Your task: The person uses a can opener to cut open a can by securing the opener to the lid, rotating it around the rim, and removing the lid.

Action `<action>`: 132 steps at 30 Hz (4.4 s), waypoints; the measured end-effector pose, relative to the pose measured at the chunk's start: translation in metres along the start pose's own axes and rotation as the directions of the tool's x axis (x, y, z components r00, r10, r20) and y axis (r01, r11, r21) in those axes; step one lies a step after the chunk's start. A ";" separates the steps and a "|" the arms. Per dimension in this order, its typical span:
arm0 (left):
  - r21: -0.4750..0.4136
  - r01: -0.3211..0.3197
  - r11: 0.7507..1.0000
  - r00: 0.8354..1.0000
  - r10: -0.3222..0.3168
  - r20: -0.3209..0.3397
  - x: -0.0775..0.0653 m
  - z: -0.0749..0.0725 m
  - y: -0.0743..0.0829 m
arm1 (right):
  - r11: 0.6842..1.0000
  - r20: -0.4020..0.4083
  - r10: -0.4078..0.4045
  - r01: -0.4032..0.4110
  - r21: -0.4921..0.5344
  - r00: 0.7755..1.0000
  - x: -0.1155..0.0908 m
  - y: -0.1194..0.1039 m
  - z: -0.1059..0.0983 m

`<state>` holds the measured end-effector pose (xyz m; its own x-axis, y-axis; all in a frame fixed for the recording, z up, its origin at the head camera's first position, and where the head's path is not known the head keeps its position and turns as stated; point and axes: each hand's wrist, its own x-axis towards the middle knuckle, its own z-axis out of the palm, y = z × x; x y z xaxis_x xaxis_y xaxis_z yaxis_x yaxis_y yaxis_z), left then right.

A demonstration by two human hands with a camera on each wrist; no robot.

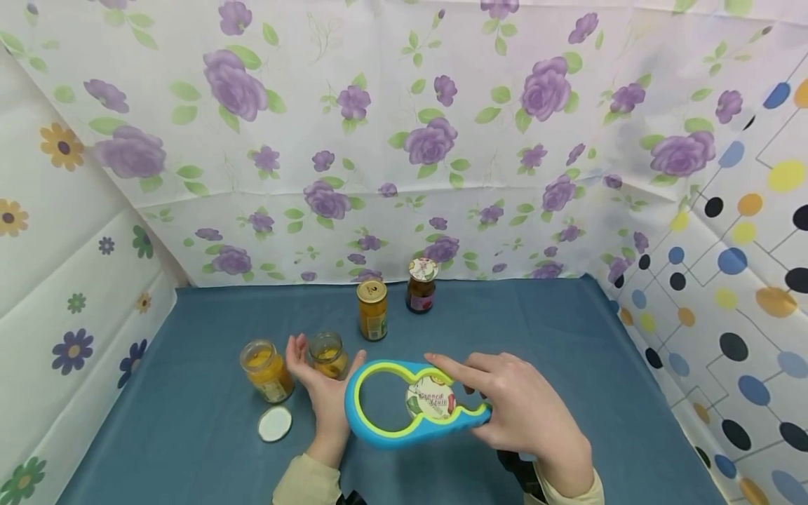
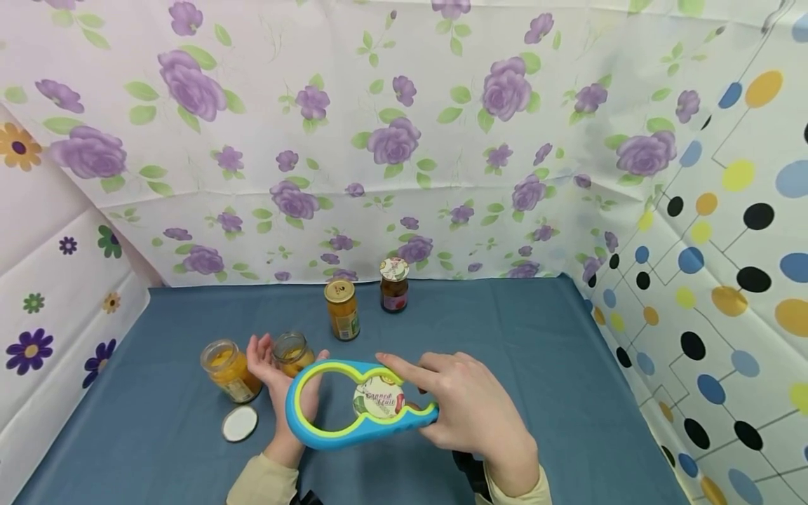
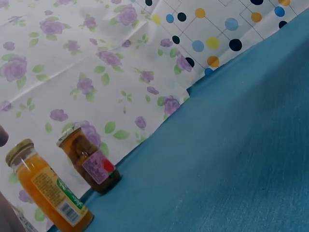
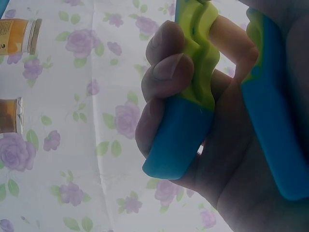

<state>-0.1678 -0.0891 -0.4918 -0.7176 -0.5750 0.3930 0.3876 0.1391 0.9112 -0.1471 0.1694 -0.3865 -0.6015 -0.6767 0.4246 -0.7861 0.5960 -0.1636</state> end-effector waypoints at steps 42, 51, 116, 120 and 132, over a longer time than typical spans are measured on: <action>-0.132 -0.550 0.824 0.835 0.547 -0.066 0.004 -0.002 0.028 | 1.000 -0.005 0.021 -0.021 0.019 1.000 -0.001 0.003 -0.002; -0.361 -0.130 0.923 0.942 0.229 0.246 -0.011 -0.007 0.005 | 1.000 -0.006 0.011 -0.011 0.020 1.000 0.001 0.001 0.000; -0.171 0.891 0.421 0.172 0.035 0.984 -0.036 -0.006 0.040 | 1.000 0.020 -0.020 0.021 -0.023 1.000 0.004 -0.001 0.009; -0.154 0.893 0.423 0.164 0.012 0.986 -0.035 -0.007 0.040 | 1.000 0.034 -0.019 0.020 -0.022 0.999 0.005 -0.001 0.010; -0.147 0.897 0.418 0.165 -0.008 0.986 -0.034 -0.008 0.038 | 1.000 0.077 -0.012 0.013 -0.007 0.997 0.006 -0.002 0.012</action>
<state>-0.1239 -0.0703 -0.4716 -0.6920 0.6994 0.1791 -0.3965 -0.5756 0.7152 -0.1511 0.1595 -0.3942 -0.6010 -0.7153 0.3566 -0.7927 0.5903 -0.1519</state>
